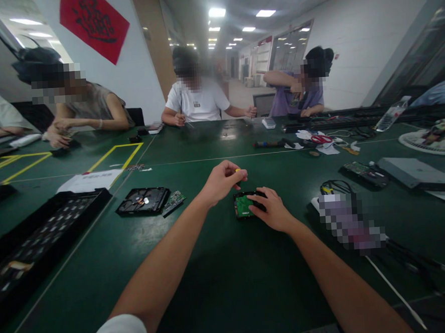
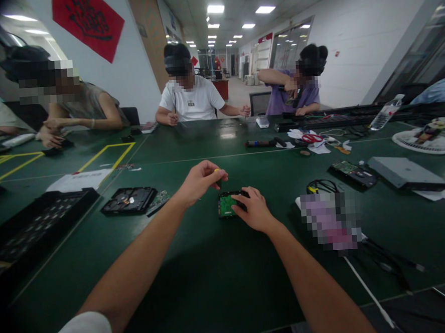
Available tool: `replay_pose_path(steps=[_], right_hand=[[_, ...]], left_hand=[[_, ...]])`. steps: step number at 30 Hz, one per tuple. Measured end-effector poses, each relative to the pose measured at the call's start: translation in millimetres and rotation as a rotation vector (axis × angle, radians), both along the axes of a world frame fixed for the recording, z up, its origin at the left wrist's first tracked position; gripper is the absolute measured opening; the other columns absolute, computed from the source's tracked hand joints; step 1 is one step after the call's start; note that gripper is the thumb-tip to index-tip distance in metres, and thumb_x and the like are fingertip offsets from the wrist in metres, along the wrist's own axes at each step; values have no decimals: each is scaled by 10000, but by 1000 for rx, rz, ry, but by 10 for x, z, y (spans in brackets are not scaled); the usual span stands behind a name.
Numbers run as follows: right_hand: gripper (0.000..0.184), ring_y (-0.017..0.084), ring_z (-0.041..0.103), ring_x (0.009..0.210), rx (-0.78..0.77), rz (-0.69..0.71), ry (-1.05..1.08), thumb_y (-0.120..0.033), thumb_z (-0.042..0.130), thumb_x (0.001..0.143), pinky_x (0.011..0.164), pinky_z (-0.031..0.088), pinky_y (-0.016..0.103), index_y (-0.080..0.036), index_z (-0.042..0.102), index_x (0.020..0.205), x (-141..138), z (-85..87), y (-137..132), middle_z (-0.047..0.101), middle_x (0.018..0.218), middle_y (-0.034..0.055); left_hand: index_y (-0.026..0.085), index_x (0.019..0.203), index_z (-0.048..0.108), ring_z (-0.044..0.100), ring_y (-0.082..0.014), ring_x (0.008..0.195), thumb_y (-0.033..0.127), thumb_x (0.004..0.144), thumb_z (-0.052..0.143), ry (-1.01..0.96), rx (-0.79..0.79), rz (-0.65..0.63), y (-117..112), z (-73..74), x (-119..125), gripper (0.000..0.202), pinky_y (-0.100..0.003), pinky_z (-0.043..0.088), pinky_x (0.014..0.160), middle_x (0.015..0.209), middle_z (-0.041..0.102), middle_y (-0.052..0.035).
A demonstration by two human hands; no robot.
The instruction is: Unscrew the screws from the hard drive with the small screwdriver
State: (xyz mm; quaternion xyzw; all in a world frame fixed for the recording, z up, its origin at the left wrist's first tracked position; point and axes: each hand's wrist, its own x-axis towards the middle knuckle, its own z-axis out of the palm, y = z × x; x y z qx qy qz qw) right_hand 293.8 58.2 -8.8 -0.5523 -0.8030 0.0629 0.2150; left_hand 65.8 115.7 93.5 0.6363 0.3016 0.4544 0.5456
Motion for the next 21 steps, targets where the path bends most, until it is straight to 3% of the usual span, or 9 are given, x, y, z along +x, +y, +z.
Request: replay_pose_path(steps=[11,21], right_hand=[[437,364,375,1453,1,-2,-3,-518,565,1001,1122,376,611,-383,630,1411,-16,36,-14,494,1515,105],[440,361,385,1449,20,-5,-12,-544,544,1008,1112,385,616,-393,624,1414,-10,12,-10,501,1504,103]], left_hand=[[163,968,572,702,-178,863,383,885,750,9,19,-16,16,-7,-1,296,-247,546,620,930,739,-95],[160,1057,701,680,-179,915,437,914,690,20,76,-54,8,10,0,312,-240,554,637,987,723,-89]])
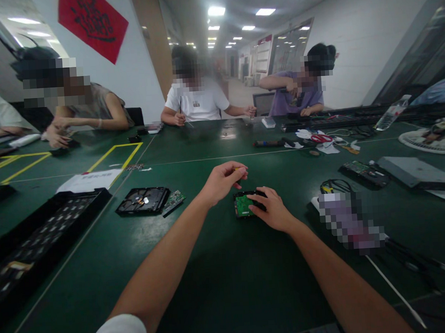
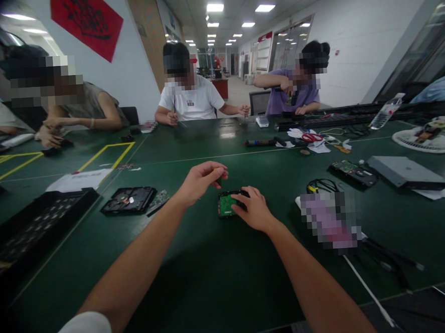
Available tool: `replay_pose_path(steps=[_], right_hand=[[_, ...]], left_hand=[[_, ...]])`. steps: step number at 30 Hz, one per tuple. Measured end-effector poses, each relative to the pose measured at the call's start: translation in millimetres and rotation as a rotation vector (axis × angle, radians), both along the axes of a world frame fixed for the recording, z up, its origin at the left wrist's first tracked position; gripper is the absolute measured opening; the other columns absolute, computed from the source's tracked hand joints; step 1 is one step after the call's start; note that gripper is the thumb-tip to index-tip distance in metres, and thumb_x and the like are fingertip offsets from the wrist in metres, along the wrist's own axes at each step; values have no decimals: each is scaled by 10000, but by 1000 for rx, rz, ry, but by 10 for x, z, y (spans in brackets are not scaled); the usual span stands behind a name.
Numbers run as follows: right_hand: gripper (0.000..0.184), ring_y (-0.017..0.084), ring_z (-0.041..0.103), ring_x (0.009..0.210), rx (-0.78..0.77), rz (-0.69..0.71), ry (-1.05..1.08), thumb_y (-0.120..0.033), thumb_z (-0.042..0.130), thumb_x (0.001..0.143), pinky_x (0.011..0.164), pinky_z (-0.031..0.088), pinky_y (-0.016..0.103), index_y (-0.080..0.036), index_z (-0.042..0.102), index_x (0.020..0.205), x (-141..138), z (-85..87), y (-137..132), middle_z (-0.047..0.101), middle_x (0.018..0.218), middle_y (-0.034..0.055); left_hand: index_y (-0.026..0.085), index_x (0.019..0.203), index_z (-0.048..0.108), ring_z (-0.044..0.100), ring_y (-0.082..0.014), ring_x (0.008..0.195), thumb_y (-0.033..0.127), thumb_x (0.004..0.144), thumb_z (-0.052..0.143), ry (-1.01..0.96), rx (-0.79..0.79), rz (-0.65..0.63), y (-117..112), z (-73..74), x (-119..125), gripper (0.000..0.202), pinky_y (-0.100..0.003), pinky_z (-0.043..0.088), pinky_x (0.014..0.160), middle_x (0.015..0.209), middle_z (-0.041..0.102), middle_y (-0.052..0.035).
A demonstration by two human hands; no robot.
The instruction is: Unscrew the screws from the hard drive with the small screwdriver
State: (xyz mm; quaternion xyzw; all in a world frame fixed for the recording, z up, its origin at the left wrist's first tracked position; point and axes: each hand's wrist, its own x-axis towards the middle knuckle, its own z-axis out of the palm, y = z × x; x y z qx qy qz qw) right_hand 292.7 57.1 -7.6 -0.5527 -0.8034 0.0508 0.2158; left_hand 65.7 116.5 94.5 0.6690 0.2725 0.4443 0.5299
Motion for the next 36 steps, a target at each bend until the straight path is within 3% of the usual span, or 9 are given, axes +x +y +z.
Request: replay_pose_path(steps=[8,13,17,26,36], right_hand=[[444,360,367,1463,-28,-2,3,-534,549,1008,1136,359,618,-380,624,1418,-7,17,1,488,1521,103],[456,366,361,1466,-29,-1,8,-539,548,1007,1135,362,615,-369,623,1423,-2,10,-1,482,1522,114],[447,371,362,1463,-18,-3,14,-535,548,1008,1123,370,629,-382,621,1422,1,-3,1,485,1524,106],[442,368,397,1436,6,8,-3,-523,565,1003,1106,390,610,-368,633,1412,6,-14,17,500,1498,120],[450,371,366,1461,-12,5,10,-542,549,1008,1117,379,619,-382,621,1422,13,-17,9,483,1521,109]], left_hand=[[169,1074,703,671,-196,975,455,948,623,-57,-74,-22,13,-1,-4,322,-263,574,674,1032,710,-98],[165,987,693,628,-142,784,449,881,724,33,-1,73,8,2,-15,305,-227,530,606,891,679,-52],[169,975,698,610,-142,762,455,857,751,70,35,122,4,7,-29,314,-210,499,565,843,653,-38],[171,1086,701,654,-194,924,423,947,605,-11,-48,-56,2,33,-19,304,-235,530,596,998,704,-91],[143,966,647,634,-140,806,403,867,760,32,-5,26,-35,6,-7,300,-238,542,627,964,698,-77]])
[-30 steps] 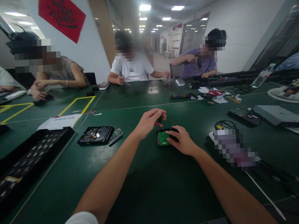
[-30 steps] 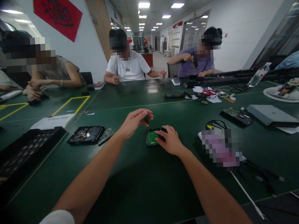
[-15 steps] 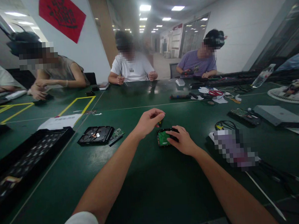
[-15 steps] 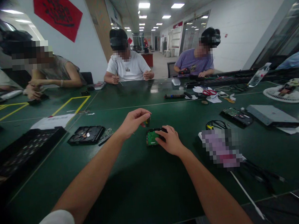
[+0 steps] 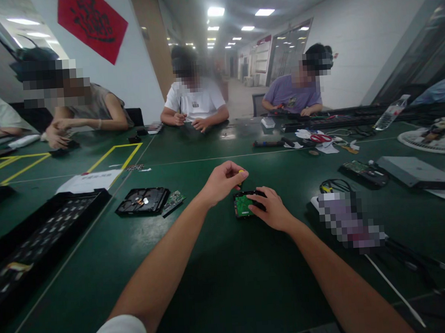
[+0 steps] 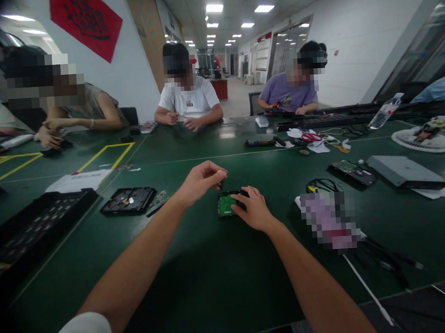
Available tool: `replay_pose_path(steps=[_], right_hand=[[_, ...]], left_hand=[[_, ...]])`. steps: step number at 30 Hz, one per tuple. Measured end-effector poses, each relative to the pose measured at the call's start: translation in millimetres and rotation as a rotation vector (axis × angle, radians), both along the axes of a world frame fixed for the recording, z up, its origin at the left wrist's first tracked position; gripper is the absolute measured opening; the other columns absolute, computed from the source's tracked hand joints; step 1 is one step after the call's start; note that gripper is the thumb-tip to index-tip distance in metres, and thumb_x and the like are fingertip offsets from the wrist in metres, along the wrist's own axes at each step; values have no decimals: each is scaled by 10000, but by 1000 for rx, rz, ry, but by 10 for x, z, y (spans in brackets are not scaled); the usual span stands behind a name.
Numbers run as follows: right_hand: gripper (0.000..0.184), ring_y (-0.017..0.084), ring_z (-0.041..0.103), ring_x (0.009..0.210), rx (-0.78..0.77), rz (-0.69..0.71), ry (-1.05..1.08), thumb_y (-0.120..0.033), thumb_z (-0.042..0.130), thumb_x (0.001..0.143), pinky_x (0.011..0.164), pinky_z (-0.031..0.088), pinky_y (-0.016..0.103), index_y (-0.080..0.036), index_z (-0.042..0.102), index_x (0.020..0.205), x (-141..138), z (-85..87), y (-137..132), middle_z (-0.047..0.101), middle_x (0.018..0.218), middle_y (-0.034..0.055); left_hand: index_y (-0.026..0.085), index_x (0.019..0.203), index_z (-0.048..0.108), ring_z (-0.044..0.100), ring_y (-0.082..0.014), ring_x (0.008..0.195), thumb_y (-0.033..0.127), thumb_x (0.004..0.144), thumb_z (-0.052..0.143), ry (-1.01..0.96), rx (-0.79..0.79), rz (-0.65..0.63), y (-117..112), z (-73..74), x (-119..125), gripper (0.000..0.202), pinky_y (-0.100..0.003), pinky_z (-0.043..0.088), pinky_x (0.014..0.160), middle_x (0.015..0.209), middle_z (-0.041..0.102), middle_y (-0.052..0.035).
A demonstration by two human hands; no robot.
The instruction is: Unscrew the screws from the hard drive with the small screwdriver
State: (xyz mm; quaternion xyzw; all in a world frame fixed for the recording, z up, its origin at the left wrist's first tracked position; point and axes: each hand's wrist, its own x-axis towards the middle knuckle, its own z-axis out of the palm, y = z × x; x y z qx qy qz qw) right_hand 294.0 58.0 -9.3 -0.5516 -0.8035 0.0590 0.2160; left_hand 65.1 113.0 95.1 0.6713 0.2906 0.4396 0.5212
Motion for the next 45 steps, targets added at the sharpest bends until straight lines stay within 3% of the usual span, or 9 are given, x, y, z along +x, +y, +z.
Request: replay_pose_path(steps=[9,15,25,29,34,45], right_hand=[[448,367,385,1450,6,-2,-11,-526,554,1008,1116,381,612,-374,619,1425,-10,16,0,490,1514,120],[434,364,394,1444,10,-12,-12,-505,583,997,1119,384,604,-355,645,1399,-26,22,-1,502,1503,125],[455,359,367,1466,-10,-2,-5,-535,551,1009,1133,364,621,-370,616,1428,-14,30,-10,471,1534,119],[456,359,364,1466,-12,-1,-5,-546,544,1010,1132,364,616,-375,617,1426,-6,24,-3,477,1531,111],[454,366,365,1463,-7,-6,-6,-551,544,1008,1123,368,618,-382,619,1423,-12,11,0,485,1525,108],[443,357,377,1452,7,-2,-2,-537,551,1009,1119,378,599,-380,624,1417,-12,4,-2,494,1511,113]], left_hand=[[166,1113,646,658,-172,922,424,930,689,-29,-5,-108,6,17,-14,318,-256,555,691,984,701,-77],[159,1068,691,640,-179,924,494,938,651,-90,-84,-129,33,-13,12,362,-287,584,712,994,671,-80],[161,893,617,602,-127,721,463,796,832,4,-18,126,33,-37,-16,383,-237,530,592,825,644,-31],[161,915,612,619,-138,759,442,828,802,-11,-7,57,38,-30,-10,350,-240,534,599,873,666,-49],[172,1087,656,655,-167,885,433,928,668,-76,-45,-80,43,-8,-3,306,-247,552,631,977,699,-73],[160,909,588,628,-128,752,365,809,823,-56,6,51,38,-33,9,327,-243,550,607,928,712,-62]])
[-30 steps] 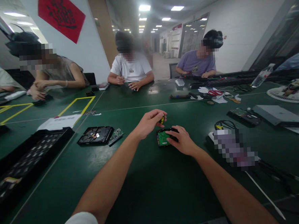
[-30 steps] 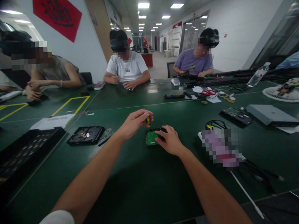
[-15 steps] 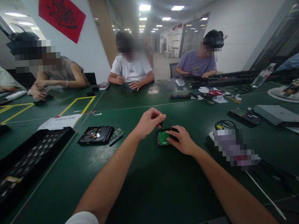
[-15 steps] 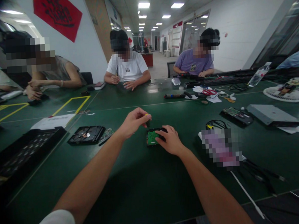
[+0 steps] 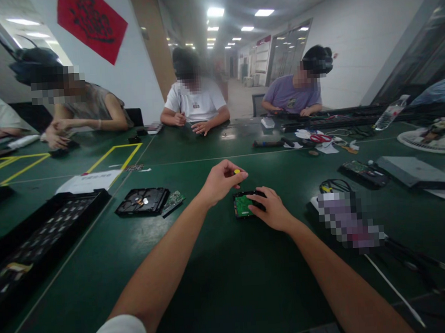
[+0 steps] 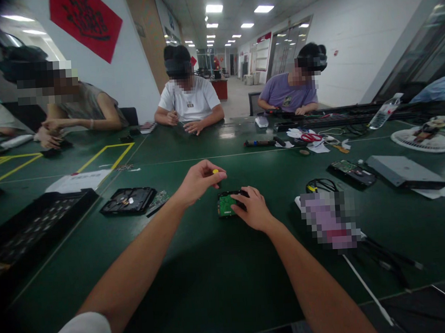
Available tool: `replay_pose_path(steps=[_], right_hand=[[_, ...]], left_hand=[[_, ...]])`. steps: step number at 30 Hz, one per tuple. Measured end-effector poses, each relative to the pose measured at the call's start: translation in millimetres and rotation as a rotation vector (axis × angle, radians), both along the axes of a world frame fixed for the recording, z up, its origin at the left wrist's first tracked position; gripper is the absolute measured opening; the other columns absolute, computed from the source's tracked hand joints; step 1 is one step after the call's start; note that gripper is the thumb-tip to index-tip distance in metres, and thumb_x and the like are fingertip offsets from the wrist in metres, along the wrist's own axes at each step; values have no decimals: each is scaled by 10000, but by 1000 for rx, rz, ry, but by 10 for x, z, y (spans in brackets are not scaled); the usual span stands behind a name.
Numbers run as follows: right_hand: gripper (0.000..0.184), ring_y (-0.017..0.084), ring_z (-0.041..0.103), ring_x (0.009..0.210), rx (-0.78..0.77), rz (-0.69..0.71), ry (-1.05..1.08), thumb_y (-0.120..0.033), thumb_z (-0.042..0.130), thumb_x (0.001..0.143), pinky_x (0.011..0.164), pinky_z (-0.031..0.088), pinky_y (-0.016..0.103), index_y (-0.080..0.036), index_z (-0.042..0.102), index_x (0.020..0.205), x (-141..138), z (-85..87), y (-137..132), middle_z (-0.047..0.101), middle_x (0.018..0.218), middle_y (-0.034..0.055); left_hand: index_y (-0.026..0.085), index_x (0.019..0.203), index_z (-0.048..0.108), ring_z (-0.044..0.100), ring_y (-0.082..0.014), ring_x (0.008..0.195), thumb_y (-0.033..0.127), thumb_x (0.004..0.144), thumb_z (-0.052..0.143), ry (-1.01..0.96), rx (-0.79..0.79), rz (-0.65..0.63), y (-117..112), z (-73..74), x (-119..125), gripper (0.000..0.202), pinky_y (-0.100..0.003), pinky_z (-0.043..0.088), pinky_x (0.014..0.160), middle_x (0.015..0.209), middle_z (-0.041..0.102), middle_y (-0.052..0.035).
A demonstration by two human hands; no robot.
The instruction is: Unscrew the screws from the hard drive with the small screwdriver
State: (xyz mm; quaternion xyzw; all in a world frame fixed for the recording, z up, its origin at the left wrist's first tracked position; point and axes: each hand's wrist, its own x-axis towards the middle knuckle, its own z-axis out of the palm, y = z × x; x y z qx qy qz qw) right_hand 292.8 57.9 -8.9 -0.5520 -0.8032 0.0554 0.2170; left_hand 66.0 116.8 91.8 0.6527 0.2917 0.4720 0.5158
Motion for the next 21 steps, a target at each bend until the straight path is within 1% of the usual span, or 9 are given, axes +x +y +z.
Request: replay_pose_path(steps=[3,6,8,10,12,15,17,21], right_hand=[[446,353,383,1449,1,-7,-8,-541,546,1012,1122,373,607,-383,617,1423,-1,-8,3,489,1512,110],[442,355,386,1448,2,-5,-10,-536,548,1012,1125,371,608,-381,621,1419,0,-12,4,488,1516,111],[441,357,386,1449,5,0,-9,-537,550,1010,1124,376,600,-376,629,1413,-1,-9,2,491,1514,113],[444,358,388,1447,9,-1,-10,-541,547,1010,1123,379,598,-371,632,1412,-2,-3,1,495,1510,116],[451,358,392,1445,9,-2,-12,-543,540,1012,1124,378,600,-365,628,1417,-4,5,-1,499,1506,119],[454,365,389,1447,2,-1,-9,-542,541,1010,1122,377,613,-362,628,1418,-4,14,-2,499,1506,122],[452,371,381,1452,1,0,-3,-541,546,1007,1117,380,624,-367,629,1416,-2,15,-4,496,1511,119],[446,364,372,1459,-1,0,5,-545,543,1008,1120,380,622,-382,625,1415,-1,13,-8,493,1514,106]], left_hand=[[159,960,609,624,-130,759,352,821,812,1,17,-24,8,0,-1,313,-236,544,608,896,695,-46],[154,1055,664,630,-143,812,389,887,737,7,23,-61,15,10,-4,298,-242,552,633,914,683,-53],[154,1073,691,637,-159,859,425,926,677,-14,-11,-86,20,12,-2,309,-264,569,670,946,682,-67],[155,1059,707,642,-172,888,445,936,650,-42,-49,-99,24,13,-1,321,-284,581,695,972,681,-77],[155,1037,709,642,-174,879,451,922,664,-38,-57,-79,24,17,-3,320,-287,580,686,965,680,-76],[158,987,702,631,-157,804,459,874,728,19,-22,8,12,29,-13,323,-267,558,641,902,676,-58],[160,961,699,628,-152,776,465,845,765,53,1,44,-2,40,-19,333,-255,542,624,868,679,-50],[159,935,704,636,-156,773,470,827,786,75,41,38,-18,49,-22,339,-252,526,619,851,694,-57]])
